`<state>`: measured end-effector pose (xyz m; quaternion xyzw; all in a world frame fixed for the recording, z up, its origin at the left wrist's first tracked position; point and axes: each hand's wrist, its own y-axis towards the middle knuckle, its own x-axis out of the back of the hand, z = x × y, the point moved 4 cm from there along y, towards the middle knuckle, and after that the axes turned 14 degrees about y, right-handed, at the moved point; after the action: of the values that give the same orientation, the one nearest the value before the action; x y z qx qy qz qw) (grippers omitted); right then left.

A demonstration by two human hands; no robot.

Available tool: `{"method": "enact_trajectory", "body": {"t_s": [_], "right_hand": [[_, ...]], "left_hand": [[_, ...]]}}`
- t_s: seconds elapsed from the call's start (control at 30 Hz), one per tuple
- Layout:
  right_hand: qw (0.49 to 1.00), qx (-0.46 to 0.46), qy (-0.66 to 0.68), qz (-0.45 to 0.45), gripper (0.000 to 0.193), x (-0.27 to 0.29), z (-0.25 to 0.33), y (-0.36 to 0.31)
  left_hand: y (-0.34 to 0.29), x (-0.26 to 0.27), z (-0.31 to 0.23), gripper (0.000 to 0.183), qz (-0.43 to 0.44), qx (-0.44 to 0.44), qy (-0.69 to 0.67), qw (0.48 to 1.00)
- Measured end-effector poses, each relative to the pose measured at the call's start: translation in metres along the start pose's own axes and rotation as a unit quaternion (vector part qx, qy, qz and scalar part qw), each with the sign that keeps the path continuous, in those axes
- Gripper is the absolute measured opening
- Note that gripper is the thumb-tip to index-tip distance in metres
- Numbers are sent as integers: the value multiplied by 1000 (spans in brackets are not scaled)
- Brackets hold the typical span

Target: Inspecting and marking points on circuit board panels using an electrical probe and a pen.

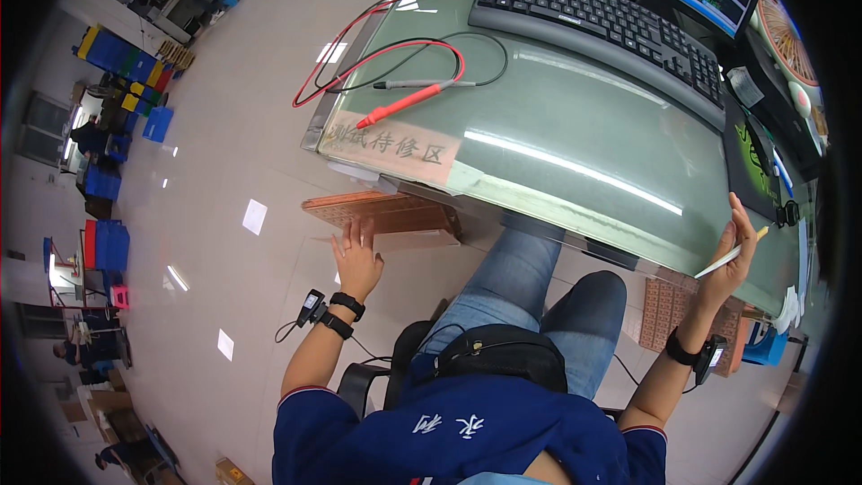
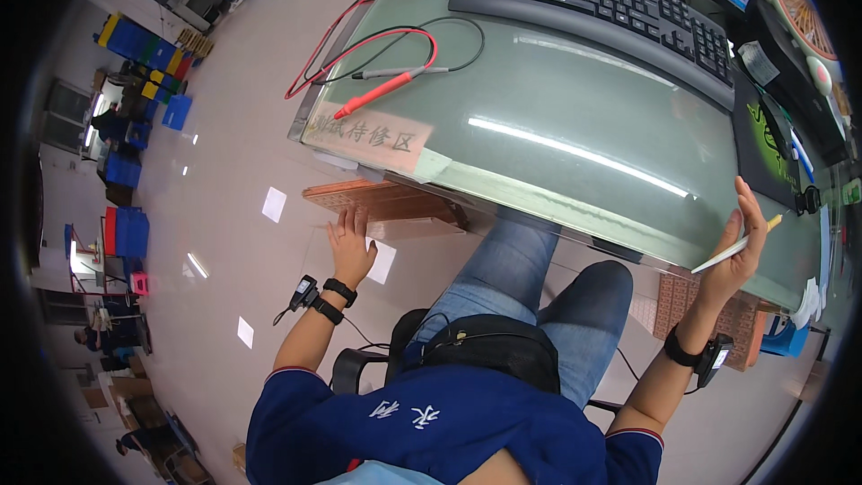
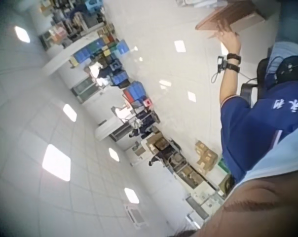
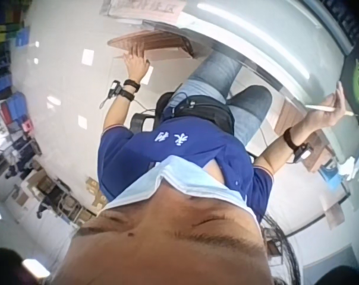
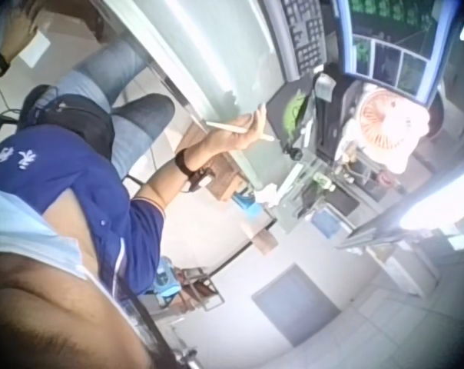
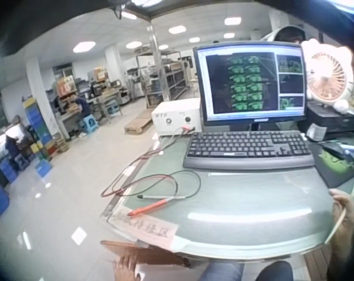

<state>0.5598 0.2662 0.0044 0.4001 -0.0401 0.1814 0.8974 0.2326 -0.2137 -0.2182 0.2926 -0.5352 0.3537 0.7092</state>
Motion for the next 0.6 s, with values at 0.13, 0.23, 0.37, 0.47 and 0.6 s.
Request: {"method": "enact_trajectory", "body": {"t_s": [0.13,0.23,0.37,0.47,0.6], "right_hand": [[1000,-7,9,-3,20,4,-1,0],[1000,-12,-2,1,18,3,0,1],[999,-39,-19,25,17,1,1,3],[993,-77,87,28,17,-14,14,-1],[925,-154,292,190,18,-79,69,-22]], "left_hand": [[1,-10,21,57,37,-1,-16,999],[6,-15,33,33,48,-29,25,998],[17,0,49,8,46,-97,-9,994],[27,44,69,8,-20,-123,-78,989],[24,182,93,11,-77,-145,-129,978]]}}
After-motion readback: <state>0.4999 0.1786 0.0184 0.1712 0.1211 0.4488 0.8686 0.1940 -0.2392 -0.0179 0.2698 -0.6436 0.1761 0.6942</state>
